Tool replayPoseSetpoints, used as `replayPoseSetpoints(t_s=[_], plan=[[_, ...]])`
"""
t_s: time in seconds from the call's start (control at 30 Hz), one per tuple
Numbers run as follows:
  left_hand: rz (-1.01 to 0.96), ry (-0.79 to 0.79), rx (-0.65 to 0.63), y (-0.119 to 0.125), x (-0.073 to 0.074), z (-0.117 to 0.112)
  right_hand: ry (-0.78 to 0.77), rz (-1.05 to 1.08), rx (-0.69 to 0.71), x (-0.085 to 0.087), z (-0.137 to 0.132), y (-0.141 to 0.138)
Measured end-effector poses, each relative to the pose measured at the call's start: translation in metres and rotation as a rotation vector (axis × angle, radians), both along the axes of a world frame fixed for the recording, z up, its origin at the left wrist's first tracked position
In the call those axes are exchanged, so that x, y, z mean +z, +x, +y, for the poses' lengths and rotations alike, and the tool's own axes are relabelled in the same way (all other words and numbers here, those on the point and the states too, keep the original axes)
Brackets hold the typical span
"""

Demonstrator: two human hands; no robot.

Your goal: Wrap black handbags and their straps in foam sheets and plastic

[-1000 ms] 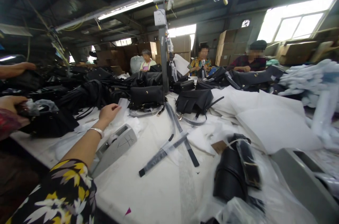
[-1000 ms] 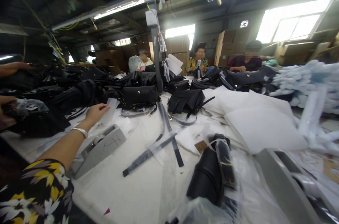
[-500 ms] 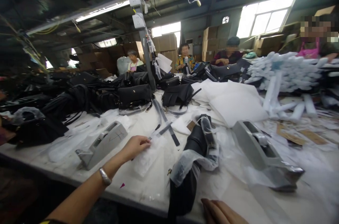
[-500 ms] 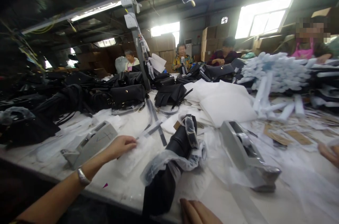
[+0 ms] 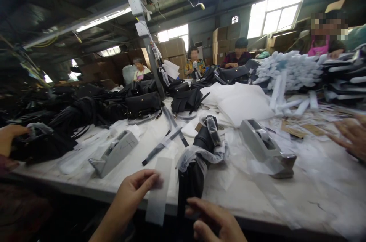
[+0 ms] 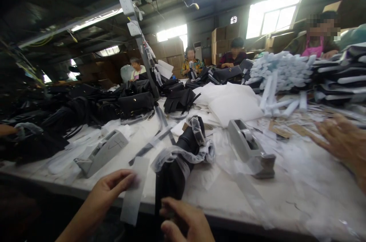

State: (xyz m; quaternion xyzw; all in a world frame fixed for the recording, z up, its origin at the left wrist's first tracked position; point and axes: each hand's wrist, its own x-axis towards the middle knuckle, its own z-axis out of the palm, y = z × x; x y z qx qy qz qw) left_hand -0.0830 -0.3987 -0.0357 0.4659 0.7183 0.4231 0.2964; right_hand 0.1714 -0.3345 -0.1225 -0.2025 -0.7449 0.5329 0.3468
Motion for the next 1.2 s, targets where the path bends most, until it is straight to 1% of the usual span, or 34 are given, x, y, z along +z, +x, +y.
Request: replayPoseSetpoints(t_s=[0.07,0.17,0.23,0.27,0.33,0.37,0.43,0.47,0.57,0.6,0.63,0.73,0.9,1.07,1.2], plan=[[-0.063,-0.010,-0.012,0.019,-0.009,-0.023,-0.024,0.003,0.024,0.008,-0.007,-0.010],[-0.113,-0.012,-0.078,0.040,-0.034,-0.046,-0.072,-0.002,-0.007,0.013,-0.018,-0.023],[-0.153,0.006,-0.091,0.048,-0.053,-0.055,-0.096,-0.012,-0.046,0.010,-0.026,-0.028],[-0.174,0.023,-0.076,0.052,-0.062,-0.058,-0.094,-0.028,-0.063,0.007,-0.030,-0.030],[-0.200,0.056,-0.009,0.057,-0.076,-0.063,-0.065,-0.085,-0.055,0.000,-0.037,-0.029],[-0.205,0.068,0.027,0.060,-0.080,-0.064,-0.049,-0.109,-0.032,-0.004,-0.039,-0.028],[-0.209,0.075,0.086,0.065,-0.082,-0.066,-0.032,-0.124,-0.002,-0.010,-0.039,-0.021],[-0.214,0.073,0.105,0.067,-0.082,-0.067,-0.032,-0.123,-0.025,-0.013,-0.037,-0.017],[-0.269,0.073,0.151,0.069,-0.078,-0.065,-0.014,-0.132,-0.240,-0.019,-0.023,-0.010],[-0.282,0.076,0.173,0.068,-0.077,-0.065,0.008,-0.137,-0.282,-0.020,-0.018,-0.010],[-0.291,0.078,0.191,0.067,-0.077,-0.065,0.031,-0.143,-0.294,-0.020,-0.014,-0.012],[-0.289,0.084,0.228,0.066,-0.078,-0.068,0.080,-0.157,-0.230,-0.017,-0.008,-0.024],[-0.253,0.040,0.204,0.061,-0.084,-0.078,0.077,-0.158,-0.224,-0.007,-0.012,-0.040],[-0.237,-0.026,0.263,0.058,-0.097,-0.088,0.059,-0.127,-0.242,0.001,-0.022,-0.040],[-0.249,-0.058,0.230,0.059,-0.101,-0.092,0.060,-0.075,-0.262,0.004,-0.030,-0.041]])
